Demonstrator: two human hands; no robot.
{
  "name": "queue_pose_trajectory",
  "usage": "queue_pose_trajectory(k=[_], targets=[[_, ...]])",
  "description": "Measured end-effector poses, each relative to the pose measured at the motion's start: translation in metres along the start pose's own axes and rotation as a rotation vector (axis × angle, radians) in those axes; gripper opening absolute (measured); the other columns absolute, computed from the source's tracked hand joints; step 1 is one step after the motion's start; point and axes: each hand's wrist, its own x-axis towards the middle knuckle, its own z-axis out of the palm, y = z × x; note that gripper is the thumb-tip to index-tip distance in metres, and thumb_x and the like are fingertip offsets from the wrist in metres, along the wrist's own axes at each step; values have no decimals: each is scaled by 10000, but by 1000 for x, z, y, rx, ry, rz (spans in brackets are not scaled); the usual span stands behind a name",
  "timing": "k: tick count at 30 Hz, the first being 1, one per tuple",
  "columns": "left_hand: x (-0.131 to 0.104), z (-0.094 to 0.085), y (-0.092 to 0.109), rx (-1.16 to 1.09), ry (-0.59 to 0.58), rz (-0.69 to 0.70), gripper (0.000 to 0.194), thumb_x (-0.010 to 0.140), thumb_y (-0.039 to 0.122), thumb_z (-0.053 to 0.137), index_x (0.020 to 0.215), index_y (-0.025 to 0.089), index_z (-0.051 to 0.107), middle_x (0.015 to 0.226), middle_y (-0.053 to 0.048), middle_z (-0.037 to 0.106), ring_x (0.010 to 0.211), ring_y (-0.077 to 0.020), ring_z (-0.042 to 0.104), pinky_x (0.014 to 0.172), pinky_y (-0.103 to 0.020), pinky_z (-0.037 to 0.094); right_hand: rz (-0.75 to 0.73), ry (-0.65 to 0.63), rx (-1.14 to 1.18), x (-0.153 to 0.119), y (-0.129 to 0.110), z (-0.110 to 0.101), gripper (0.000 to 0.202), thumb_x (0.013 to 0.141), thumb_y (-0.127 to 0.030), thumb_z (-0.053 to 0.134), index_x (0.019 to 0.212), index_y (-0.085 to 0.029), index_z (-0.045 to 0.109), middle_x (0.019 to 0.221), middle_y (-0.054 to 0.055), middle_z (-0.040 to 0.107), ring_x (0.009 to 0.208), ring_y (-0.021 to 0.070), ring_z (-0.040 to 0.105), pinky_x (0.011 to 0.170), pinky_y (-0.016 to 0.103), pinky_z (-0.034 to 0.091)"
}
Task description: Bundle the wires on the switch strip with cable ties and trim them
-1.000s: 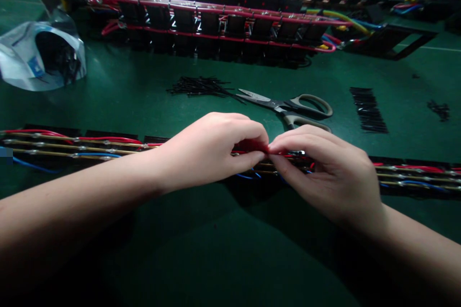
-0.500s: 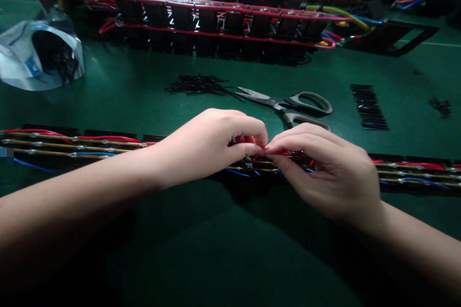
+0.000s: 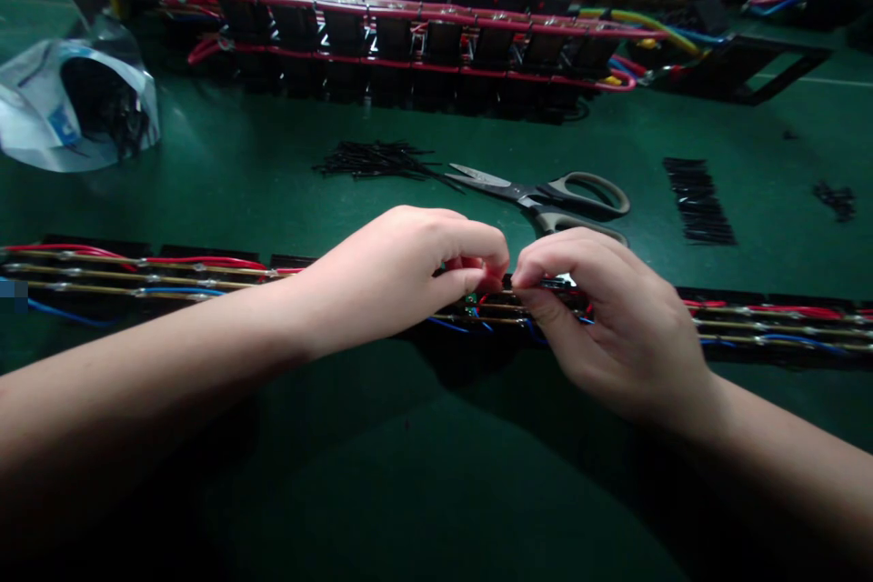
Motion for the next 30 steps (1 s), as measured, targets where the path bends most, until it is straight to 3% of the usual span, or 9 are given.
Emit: queue_pose_trajectory(k=[17,24,30], targets=[[-1,2,3,109,-11,-1,144,883,174,556,884,199,698,828,17,702,755,-133,613,667,-241,416,110,102,17,-5,-1,1,79,932,-163,585,957,-237,599,873,34,676,799,176,656,739,330,558],[1,-2,11,-63,41,-89,150,841,124,573,839,199,702,790,42,700,726,-105,624,653,-218,446,155,155,74,-5,-3,0,118,895,-160,660,974,-247,659,903,12,713,767,147,668,706,286,563],[3,0,9,-289,65,-207,92,831,142,583,810,166,669,670,33,645,622,-96,580,556,-205,421,156,34,75,-1,-3,-2,114,886,-134,617,936,-226,662,885,27,711,775,163,667,717,304,558]])
